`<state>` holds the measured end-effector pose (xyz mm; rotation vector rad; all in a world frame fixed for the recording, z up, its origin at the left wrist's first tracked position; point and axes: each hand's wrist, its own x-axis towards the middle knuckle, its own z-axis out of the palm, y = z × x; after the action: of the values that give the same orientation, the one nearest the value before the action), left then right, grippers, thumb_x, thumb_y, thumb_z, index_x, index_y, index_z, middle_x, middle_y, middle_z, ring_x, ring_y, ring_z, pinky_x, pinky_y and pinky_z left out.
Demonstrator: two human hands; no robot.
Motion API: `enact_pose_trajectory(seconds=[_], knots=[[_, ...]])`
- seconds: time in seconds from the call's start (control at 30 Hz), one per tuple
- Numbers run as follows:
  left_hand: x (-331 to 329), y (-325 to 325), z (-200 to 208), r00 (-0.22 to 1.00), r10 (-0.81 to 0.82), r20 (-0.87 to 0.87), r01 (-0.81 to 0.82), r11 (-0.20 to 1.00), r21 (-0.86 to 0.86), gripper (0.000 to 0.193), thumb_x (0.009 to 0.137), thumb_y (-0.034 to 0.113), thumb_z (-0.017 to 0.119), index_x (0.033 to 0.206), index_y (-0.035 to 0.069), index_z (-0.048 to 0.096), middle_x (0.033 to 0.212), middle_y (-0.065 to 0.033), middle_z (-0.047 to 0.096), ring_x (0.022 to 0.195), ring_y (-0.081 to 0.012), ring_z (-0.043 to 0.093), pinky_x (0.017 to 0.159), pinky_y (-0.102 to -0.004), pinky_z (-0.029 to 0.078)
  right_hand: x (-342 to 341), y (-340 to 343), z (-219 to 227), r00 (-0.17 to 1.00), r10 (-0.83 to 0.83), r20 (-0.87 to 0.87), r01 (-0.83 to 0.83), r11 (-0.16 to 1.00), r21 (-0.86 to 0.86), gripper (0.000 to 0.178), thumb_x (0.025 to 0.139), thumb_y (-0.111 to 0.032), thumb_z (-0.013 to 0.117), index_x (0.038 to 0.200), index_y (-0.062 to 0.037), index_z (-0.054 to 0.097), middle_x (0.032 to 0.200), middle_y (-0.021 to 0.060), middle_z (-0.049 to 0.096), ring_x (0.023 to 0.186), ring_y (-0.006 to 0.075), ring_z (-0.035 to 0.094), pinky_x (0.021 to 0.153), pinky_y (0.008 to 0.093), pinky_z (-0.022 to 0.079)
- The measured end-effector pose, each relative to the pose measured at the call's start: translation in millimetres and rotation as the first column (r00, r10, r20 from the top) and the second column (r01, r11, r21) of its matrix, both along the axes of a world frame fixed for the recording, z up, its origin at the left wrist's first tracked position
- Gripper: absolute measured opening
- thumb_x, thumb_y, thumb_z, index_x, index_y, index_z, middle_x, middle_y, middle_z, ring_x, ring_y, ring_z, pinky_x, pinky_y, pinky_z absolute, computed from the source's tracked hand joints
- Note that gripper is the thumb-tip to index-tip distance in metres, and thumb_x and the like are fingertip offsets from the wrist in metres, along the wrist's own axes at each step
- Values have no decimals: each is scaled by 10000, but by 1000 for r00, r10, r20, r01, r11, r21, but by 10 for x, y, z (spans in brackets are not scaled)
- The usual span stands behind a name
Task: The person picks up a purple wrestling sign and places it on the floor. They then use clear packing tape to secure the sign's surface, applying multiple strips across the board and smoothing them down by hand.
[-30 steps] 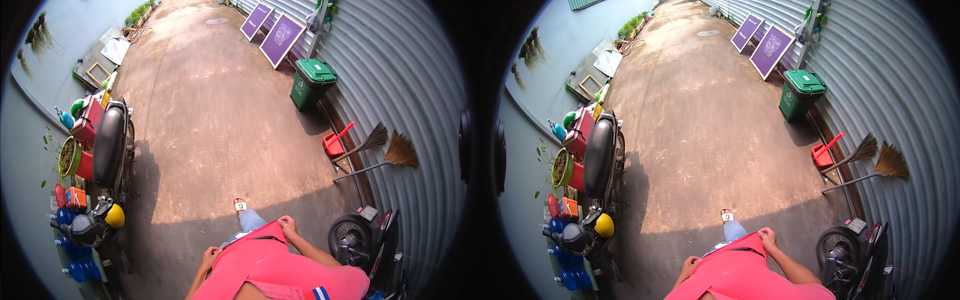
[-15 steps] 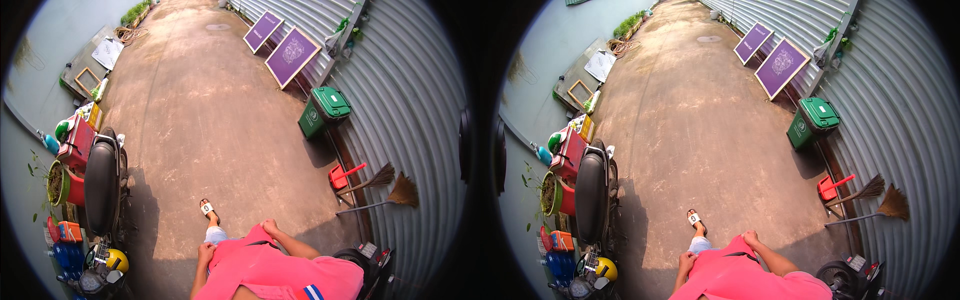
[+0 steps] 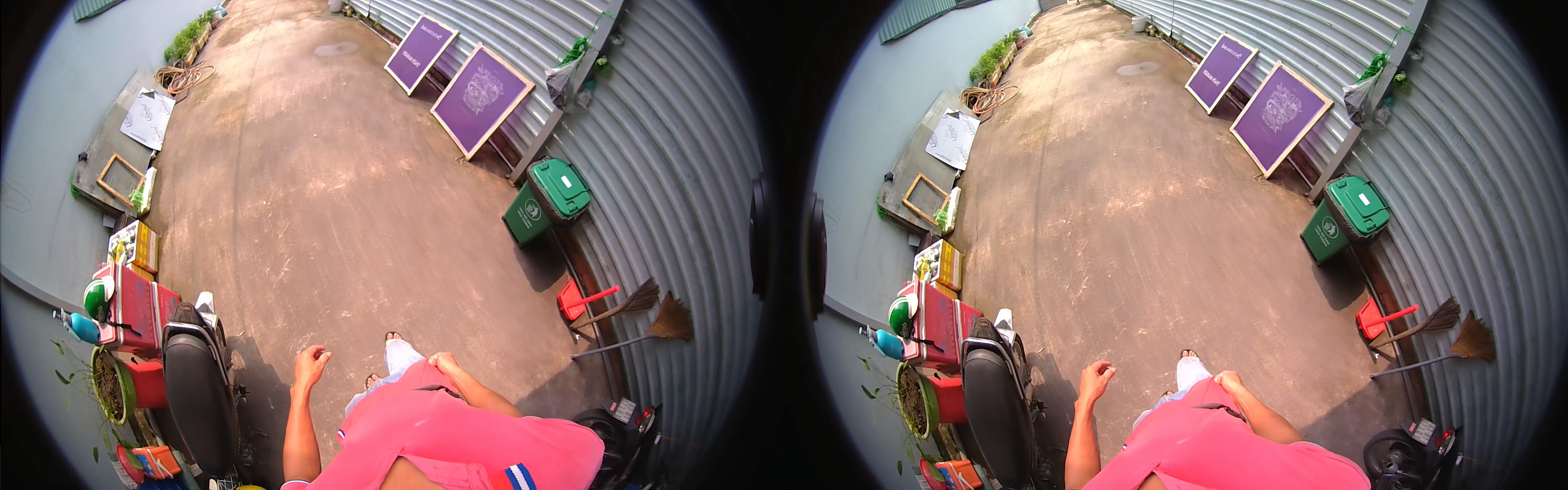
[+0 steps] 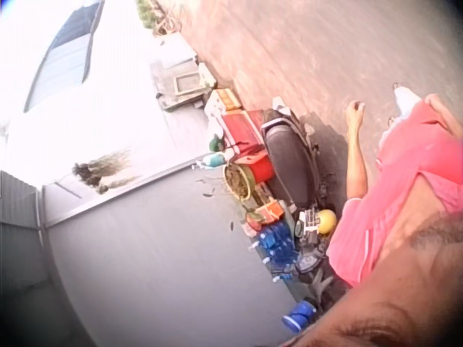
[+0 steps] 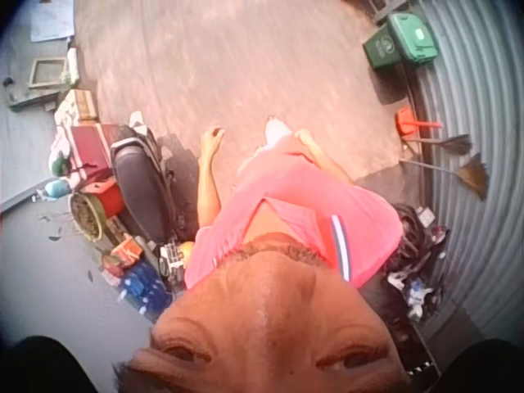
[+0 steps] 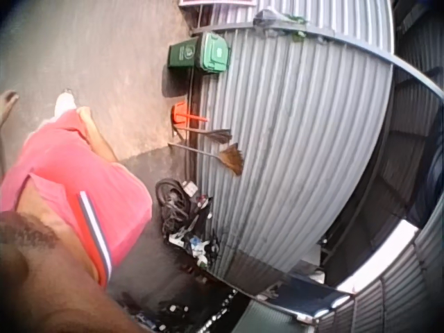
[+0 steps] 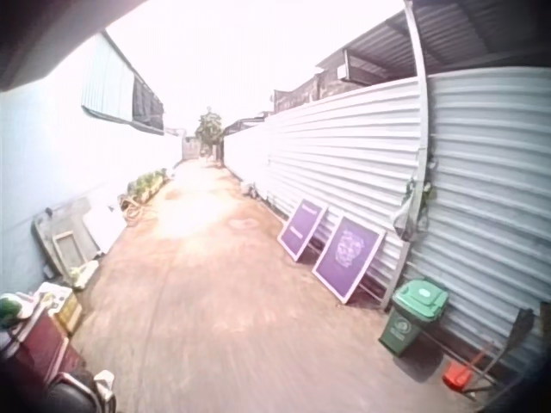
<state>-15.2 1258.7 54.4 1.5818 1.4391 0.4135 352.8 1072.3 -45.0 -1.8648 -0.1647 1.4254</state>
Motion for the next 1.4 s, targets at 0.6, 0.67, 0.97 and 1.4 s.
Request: enact_pose_trajectory(seconds=[0.6, 0.67, 0.97, 1.4], knots=[[442, 2049, -1334, 817, 536, -211, -495, 466, -733, 391, 949, 322, 625, 1142, -15, 664, 972, -153, 724, 844, -256, 698, 672, -426, 530, 1408, 4923, -78, 572, 620, 537, -537, 778, -327, 421, 918, -454, 591, 884, -57, 729, 801, 98, 719, 722, 234, 677, 731, 414, 530], [602, 2595, -1377, 818, 543, -189, -486, 477, -732, 400, 947, 327, 627, 1140, -21, 667, 984, -161, 724, 848, -261, 700, 670, -425, 531, 1525, 5513, -62, 557, 600, 575, -553, 784, -282, 449, 918, -476, 576, 898, -57, 737, 815, 115, 721, 781, 257, 685, 770, 423, 525], [1211, 6001, -1458, 914, 398, -81, -365, 715, -596, 443, 938, 351, 636, 1132, -45, 683, 1037, -194, 726, 866, -281, 711, 662, -418, 534, 2122, 7379, 208, 751, 503, 429, -426, 864, -268, 488, 925, -500, 536, 961, -56, 735, 993, 187, 720, 999, 367, 666, 865, 465, 499], [4008, 11068, -837, 994, 28, 104, -7, 979, -201, 520, 947, 440, 577, 1054, -50, 713, 936, -162, 740, 909, -245, 701, 808, -356, 523, 3491, 7581, -703, 758, 542, 364, -270, 768, -581, 558, 925, -544, 503, 1083, -62, 734, 1171, 214, 675, 1176, 394, 602, 1009, 445, 459]])
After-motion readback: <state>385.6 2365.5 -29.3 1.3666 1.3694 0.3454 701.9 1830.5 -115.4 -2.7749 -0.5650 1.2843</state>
